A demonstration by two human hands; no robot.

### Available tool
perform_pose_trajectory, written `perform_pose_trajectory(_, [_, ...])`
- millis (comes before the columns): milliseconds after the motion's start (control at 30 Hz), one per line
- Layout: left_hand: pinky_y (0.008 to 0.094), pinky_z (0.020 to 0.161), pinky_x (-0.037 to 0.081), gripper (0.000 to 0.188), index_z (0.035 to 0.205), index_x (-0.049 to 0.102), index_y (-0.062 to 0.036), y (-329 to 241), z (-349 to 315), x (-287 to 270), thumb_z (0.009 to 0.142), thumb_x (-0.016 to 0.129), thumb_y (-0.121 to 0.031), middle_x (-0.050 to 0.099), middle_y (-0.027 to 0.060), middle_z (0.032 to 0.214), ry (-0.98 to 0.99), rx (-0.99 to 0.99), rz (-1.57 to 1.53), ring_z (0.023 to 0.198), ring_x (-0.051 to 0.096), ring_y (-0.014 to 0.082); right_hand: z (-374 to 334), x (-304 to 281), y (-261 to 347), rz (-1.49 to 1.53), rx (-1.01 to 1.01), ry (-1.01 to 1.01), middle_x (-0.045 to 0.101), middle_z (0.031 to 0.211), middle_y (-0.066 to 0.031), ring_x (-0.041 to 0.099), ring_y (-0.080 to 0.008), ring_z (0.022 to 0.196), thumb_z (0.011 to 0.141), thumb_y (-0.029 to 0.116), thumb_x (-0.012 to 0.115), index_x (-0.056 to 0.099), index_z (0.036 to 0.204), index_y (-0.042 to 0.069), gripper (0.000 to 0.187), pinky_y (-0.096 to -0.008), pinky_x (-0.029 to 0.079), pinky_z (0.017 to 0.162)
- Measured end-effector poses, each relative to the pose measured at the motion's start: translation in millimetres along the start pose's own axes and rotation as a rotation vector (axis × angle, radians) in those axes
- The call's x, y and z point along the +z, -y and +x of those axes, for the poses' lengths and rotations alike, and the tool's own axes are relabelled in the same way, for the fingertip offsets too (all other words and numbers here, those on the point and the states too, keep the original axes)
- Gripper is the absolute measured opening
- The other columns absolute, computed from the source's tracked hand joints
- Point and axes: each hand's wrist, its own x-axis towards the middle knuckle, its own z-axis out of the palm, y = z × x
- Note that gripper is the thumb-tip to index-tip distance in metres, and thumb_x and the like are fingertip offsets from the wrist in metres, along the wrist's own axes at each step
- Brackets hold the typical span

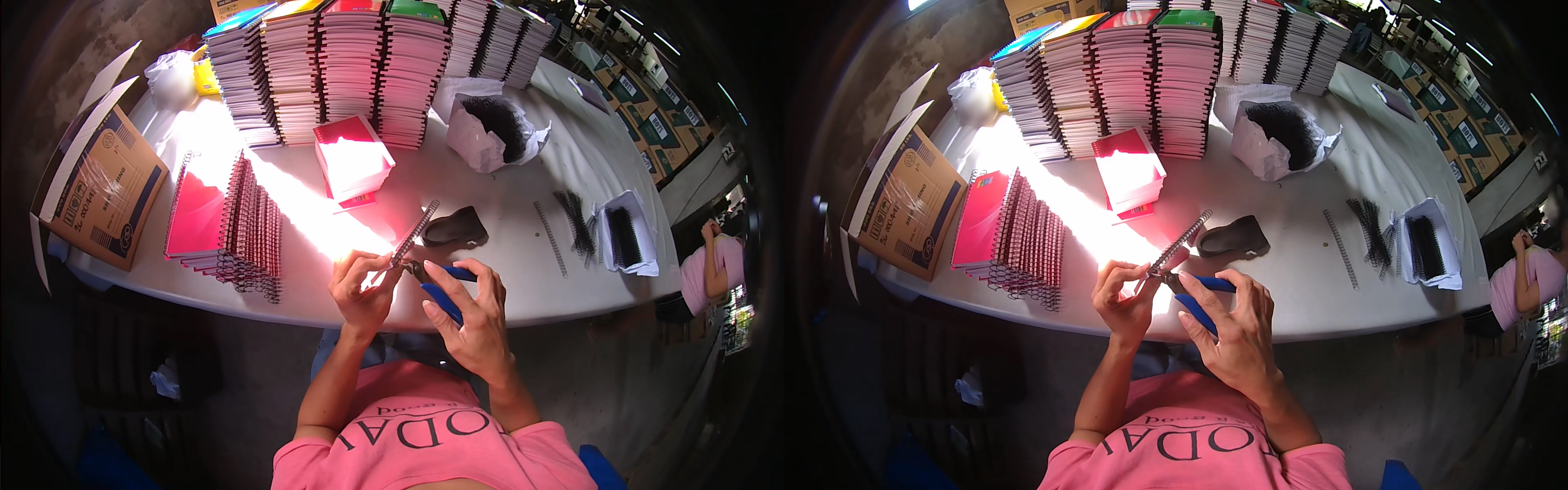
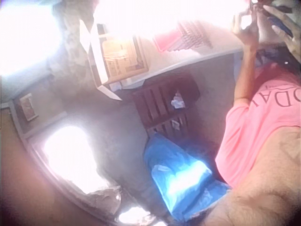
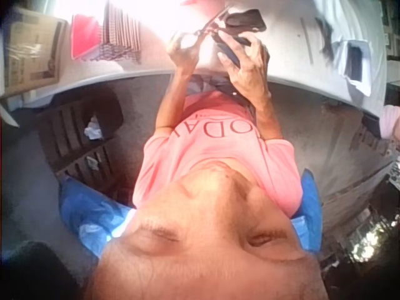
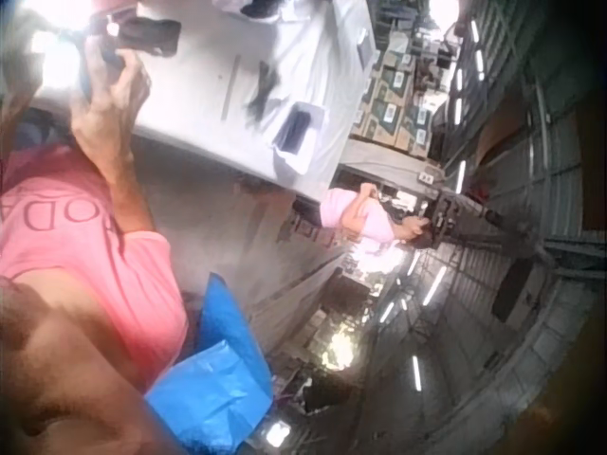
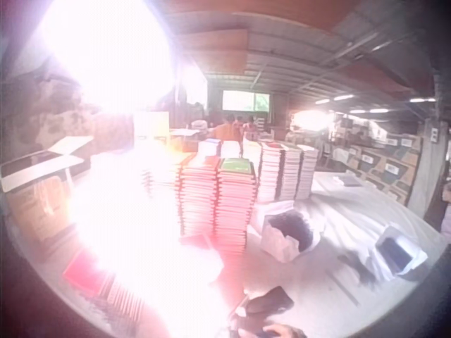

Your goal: The person inserts a metal spiral binding into the perforated edge of small notebooks by hand and clips the wire ends using shears.

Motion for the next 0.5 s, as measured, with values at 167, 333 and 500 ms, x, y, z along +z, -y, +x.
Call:
perform_pose_trajectory(167, [0.0255,0.055,0.042,0.027,0.079,0.065,-0.0021,-2.7,-0.6,0.5,0.059,0.080,0.006,0.057,0.0047,0.071,-0.004,0.035,0.001,0.065,0.054,0.0133,2.6,-4.1,2.6,0.176,0.051,0.151,0.052,0.100,-0.0134,0.054,-0.0280,0.092,0.089,0.030,0.057,0.056,0.124,0.017,0.038,-0.0421,0.042,0.082])
perform_pose_trajectory(333, [0.0245,0.054,0.041,0.025,0.077,0.064,-0.0025,1.9,-3.4,-2.3,0.061,0.081,0.004,0.054,0.0038,0.069,-0.024,0.144,0.054,0.063,0.051,0.0117,-4.0,0.8,-18.8,1.583,0.684,0.643,0.056,0.086,-0.0132,0.062,-0.0267,0.078,0.094,0.030,0.050,0.051,0.127,0.010,0.038,-0.0380,0.050,0.071])
perform_pose_trajectory(500, [0.0245,0.059,0.040,0.026,0.077,0.056,-0.0036,15.4,-4.2,0.1,0.068,0.079,0.003,0.048,0.0007,0.072,-0.191,-0.346,-0.244,0.064,0.045,0.0098,-5.9,11.4,-24.4,0.441,0.235,0.189,0.050,0.107,-0.0138,0.053,-0.0303,0.100,0.092,0.030,0.052,0.048,0.130,0.012,0.042,-0.0380,0.043,0.083])
